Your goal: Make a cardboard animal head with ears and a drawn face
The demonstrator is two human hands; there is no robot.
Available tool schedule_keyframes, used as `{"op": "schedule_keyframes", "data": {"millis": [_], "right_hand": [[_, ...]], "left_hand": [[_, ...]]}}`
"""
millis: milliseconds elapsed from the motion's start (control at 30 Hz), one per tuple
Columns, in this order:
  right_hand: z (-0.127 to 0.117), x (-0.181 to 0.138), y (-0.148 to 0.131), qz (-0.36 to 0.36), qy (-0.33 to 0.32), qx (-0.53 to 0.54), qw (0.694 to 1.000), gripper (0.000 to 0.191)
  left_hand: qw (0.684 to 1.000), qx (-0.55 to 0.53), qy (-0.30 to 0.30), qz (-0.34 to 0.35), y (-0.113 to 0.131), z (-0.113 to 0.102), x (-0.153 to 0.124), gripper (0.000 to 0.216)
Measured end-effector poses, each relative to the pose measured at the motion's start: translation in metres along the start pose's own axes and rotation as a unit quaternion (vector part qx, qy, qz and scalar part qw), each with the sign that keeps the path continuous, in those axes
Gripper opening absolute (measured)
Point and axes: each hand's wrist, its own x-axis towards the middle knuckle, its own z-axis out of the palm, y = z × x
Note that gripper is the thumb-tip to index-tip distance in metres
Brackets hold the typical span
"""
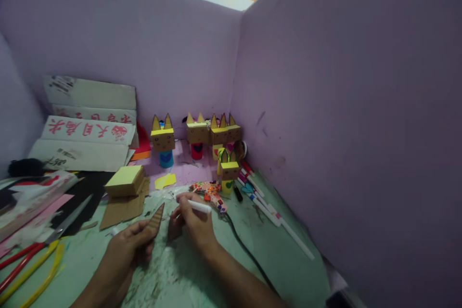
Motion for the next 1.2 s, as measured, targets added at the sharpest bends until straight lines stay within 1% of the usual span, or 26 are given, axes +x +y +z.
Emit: {"op": "schedule_keyframes", "data": {"millis": [100,200,367,500,600,733,833,967,1033,1133,1200], "right_hand": [[0.001,-0.005,0.000,-0.049,-0.006,-0.019,0.999,0.054],[0.001,-0.010,-0.001,-0.089,-0.005,-0.058,0.994,0.052],[0.001,-0.015,-0.002,-0.084,-0.003,-0.108,0.991,0.038],[0.002,-0.017,0.000,-0.070,-0.027,-0.129,0.989,0.030],[0.003,-0.017,-0.001,-0.096,-0.035,-0.158,0.982,0.023],[0.004,-0.018,-0.007,-0.141,-0.024,-0.206,0.968,0.012],[0.002,-0.018,-0.006,-0.131,-0.011,-0.206,0.970,0.012],[-0.003,-0.016,0.002,-0.105,0.027,-0.156,0.982,0.017],[-0.005,-0.016,0.004,-0.102,0.030,-0.143,0.984,0.019],[-0.005,-0.016,0.003,-0.111,0.025,-0.159,0.981,0.021],[-0.005,-0.017,0.001,-0.129,0.043,-0.186,0.973,0.021]], "left_hand": [[1.000,-0.002,-0.001,-0.006,-0.001,0.000,0.000,0.031],[1.000,0.007,0.004,-0.011,-0.002,0.001,0.000,0.033],[1.000,0.004,0.019,-0.013,0.000,0.003,-0.004,0.032],[1.000,0.007,0.004,-0.007,0.001,0.003,-0.005,0.026],[1.000,0.009,-0.003,-0.009,0.001,0.003,-0.004,0.024],[1.000,0.015,-0.006,-0.002,0.000,0.002,-0.004,0.025],[1.000,0.017,-0.006,0.002,-0.002,0.002,-0.003,0.025],[1.000,0.018,-0.009,0.010,-0.005,0.002,-0.001,0.023],[1.000,0.017,-0.003,0.013,-0.005,0.003,-0.001,0.024],[1.000,0.024,0.000,0.014,-0.002,0.005,-0.004,0.025],[0.999,0.034,-0.006,0.018,0.001,0.005,-0.006,0.024]]}}
